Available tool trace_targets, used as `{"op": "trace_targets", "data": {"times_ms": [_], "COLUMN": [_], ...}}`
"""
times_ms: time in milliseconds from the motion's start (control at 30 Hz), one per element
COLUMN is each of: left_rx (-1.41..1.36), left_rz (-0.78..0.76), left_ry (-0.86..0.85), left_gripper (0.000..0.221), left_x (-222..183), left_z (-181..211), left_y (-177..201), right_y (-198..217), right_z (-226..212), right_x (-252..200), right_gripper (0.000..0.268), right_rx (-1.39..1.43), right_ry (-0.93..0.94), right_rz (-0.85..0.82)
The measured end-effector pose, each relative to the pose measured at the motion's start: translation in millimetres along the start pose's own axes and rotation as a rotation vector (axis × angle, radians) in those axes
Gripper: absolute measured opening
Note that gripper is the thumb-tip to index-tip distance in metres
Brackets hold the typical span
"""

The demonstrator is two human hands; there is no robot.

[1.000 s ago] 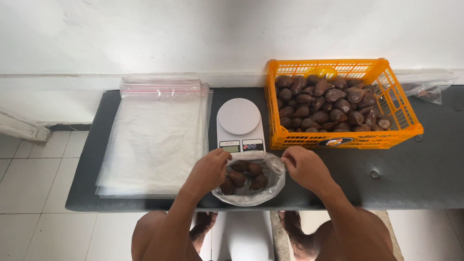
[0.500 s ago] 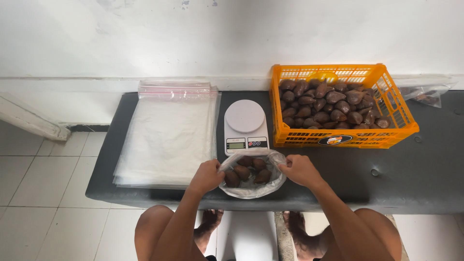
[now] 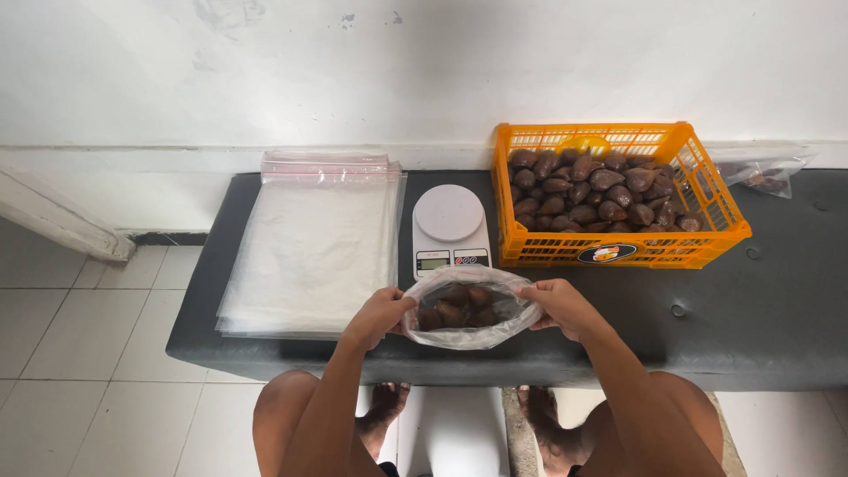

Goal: The person takes snake fruits from a crate, places them individually on a digital scale until a desired weight is reached, and then puts the weighed fruits into a plastic bag.

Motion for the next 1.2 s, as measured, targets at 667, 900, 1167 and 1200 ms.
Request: {"op": "trace_targets", "data": {"times_ms": [667, 900, 1167, 1200], "left_rx": [-0.219, 0.056, -0.183, -0.287], "left_rz": [0.258, 0.735, 0.174, 0.09], "left_ry": [-0.229, -0.359, -0.116, -0.143], "left_gripper": [0.016, 0.017, 0.03, 0.04], "left_x": [36, -27, -15, -15], "left_z": [-16, 32, 29, 31], "left_y": [35, 77, 46, 41], "right_y": [0, 5, 6, 1], "right_z": [-35, -73, -64, -60], "right_x": [9, -16, -13, -7], "right_gripper": [0.019, 0.019, 0.012, 0.014], "right_rx": [0.3, -0.507, -0.037, 0.226], "right_ry": [0.294, 0.831, 0.313, 0.274], "right_rz": [-0.071, 0.421, 0.227, 0.076]}}
Point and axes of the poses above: each hand's wrist, its own x-axis towards the middle knuckle, its own y-axis out of the back of the hand, z = x × y, the point moved 7 cm from there along x, towards the middle knuckle, and after that the axes turned 13 degrees about x, right-handed, at the moved point
